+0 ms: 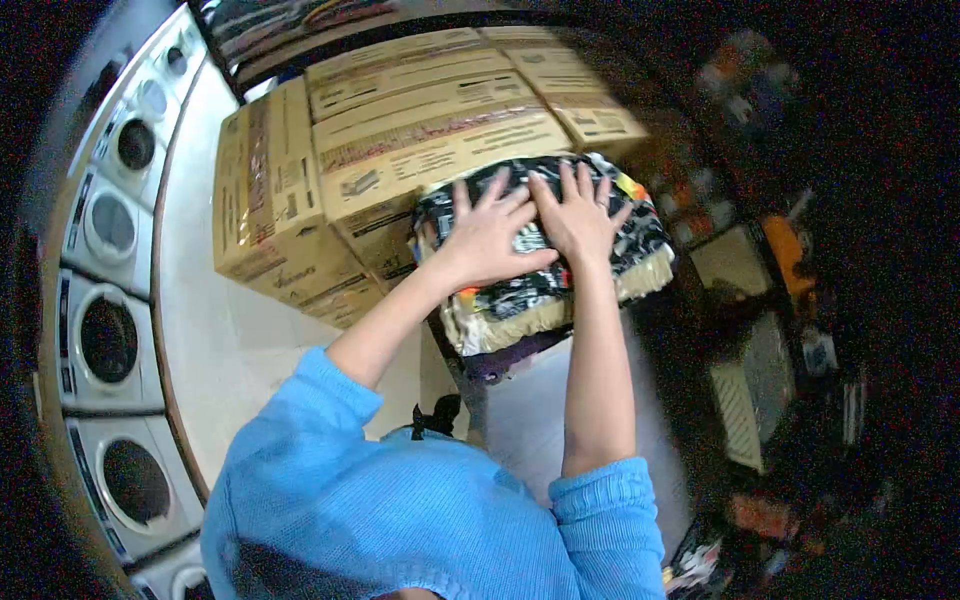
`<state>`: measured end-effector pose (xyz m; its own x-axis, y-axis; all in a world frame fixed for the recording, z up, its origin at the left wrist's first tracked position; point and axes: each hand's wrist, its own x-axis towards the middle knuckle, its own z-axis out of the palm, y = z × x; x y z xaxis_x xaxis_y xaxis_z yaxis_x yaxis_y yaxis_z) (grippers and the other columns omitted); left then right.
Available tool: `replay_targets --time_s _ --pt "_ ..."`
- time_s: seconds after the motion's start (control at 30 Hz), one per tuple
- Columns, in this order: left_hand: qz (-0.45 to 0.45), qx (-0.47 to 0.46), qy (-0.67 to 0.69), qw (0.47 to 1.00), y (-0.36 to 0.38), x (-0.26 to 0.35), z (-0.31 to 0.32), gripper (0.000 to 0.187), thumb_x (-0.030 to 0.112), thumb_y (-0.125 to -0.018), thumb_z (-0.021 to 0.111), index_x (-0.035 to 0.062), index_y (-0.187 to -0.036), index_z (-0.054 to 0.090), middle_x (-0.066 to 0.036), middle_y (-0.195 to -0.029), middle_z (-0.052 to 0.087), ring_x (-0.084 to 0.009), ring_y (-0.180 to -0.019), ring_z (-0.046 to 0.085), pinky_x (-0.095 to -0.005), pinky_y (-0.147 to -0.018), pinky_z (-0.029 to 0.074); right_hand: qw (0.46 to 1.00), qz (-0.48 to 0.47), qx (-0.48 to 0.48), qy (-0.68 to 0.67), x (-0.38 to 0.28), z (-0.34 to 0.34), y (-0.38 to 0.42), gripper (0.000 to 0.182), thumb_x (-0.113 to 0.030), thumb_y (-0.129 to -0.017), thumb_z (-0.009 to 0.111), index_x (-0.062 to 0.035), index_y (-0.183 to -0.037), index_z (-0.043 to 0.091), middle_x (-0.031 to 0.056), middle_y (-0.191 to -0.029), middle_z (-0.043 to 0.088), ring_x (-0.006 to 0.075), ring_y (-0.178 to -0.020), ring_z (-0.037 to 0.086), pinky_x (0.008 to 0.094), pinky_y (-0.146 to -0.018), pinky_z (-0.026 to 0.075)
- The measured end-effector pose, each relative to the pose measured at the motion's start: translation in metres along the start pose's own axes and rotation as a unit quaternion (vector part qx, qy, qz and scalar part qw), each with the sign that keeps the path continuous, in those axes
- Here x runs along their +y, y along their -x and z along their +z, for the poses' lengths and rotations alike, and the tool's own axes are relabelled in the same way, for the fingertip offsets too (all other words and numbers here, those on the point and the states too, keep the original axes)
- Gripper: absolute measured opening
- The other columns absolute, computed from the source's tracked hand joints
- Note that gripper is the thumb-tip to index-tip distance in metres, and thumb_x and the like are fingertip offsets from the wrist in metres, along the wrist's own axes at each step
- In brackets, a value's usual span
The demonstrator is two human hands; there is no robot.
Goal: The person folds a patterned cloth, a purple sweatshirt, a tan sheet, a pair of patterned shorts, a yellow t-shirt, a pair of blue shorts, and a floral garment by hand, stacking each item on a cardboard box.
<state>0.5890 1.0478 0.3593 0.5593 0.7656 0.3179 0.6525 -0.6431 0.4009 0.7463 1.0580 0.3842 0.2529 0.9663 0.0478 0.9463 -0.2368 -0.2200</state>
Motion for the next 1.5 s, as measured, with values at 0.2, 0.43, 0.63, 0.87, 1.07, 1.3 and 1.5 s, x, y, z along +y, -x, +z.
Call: replay_targets --time_s 0.2,0.43,0.63,0.87,1.07,1.3,1.5 --pt "-0.179 -0.036 -0.062 0.981 0.041 0.014 -0.026 0.109 0.078 -0.071 0.061 0.0189 -0.154 0.021 -0.016 -0.161 0.011 -0.0424 -0.147 0.005 -0.0759 -0.106 0.008 0.999 0.05 0.008 -0.01 0.038 -0.008 0.007 0.073 -0.068 -0.093 0.026 -0.0256 -0.153 0.028 0.0014 -0.162 0.016 0.0289 -0.149 0.011 0.0638 -0.115 -0.001" --pt "-0.134 -0.069 -0.031 0.988 0.04 -0.005 -0.021 0.107 0.074 -0.078 0.058 0.016 -0.156 0.013 -0.017 -0.162 0.005 -0.0368 -0.149 0.001 -0.073 -0.108 0.002 0.993 0.084 0.049 -0.066 0.171 0.002 0.088 0.065 -0.059 -0.098 0.027 -0.0249 -0.153 0.024 0.0066 -0.16 0.021 0.0304 -0.147 0.018 0.0638 -0.115 0.009" --pt "-0.174 -0.018 -0.161 0.971 0.06 0.04 -0.029 0.091 0.076 -0.085 0.044 0.0239 -0.156 0.017 -0.008 -0.163 0.011 -0.0378 -0.149 0.003 -0.0725 -0.107 -0.001 0.963 0.268 0.028 -0.006 0.344 0.051 0.327 0.064 -0.052 -0.099 0.035 -0.0159 -0.151 0.03 0.0106 -0.159 0.022 0.03 -0.147 0.019 0.0595 -0.117 0.011" --pt "-0.152 0.005 -0.291 0.944 0.107 0.13 0.042 0.091 0.073 -0.088 0.042 0.0154 -0.155 0.018 -0.017 -0.161 0.01 -0.0438 -0.147 0.007 -0.077 -0.104 0.005 0.822 0.565 0.062 0.039 0.48 0.076 0.687 0.065 -0.041 -0.081 0.064 -0.003 -0.132 0.048 0.0223 -0.135 0.051 0.0377 -0.125 0.049 0.0474 -0.104 0.041" --pt "-0.074 -0.112 -0.214 0.967 0.163 0.25 0.113 0.095 0.069 -0.087 0.049 0.0143 -0.155 0.014 -0.016 -0.162 0.003 -0.0403 -0.148 -0.002 -0.0752 -0.107 0.001 0.728 0.675 0.077 -0.089 0.52 0.11 0.855 0.073 -0.054 -0.085 0.063 -0.0114 -0.141 0.044 0.0206 -0.145 0.042 0.0382 -0.134 0.041 0.0518 -0.105 0.038" --pt "0.076 -0.348 -0.089 0.93 0.253 0.385 0.171 0.087 0.055 -0.088 0.06 0.0107 -0.153 0.024 -0.015 -0.16 0.017 -0.0353 -0.149 0.004 -0.0624 -0.115 0.01 0.705 0.606 0.357 -0.084 0.534 0.094 0.823 0.036 -0.026 -0.094 0.056 0.0083 -0.088 0.063 0.031 -0.089 0.063 0.0475 -0.087 0.061 0.0518 -0.077 0.044" --pt "-0.1 -0.531 0.376 0.753 0.276 0.463 0.212 0.086 0.061 -0.09 0.053 0.0014 -0.148 0.031 -0.022 -0.15 0.036 -0.0361 -0.137 0.039 -0.0505 -0.111 0.033 0.749 0.348 0.503 -0.253 0.451 -0.015 0.73 0.032 -0.026 -0.099 0.053 0.0011 -0.081 0.058 0.014 -0.063 0.053 0.0218 -0.058 0.05 0.0378 -0.054 0.038"
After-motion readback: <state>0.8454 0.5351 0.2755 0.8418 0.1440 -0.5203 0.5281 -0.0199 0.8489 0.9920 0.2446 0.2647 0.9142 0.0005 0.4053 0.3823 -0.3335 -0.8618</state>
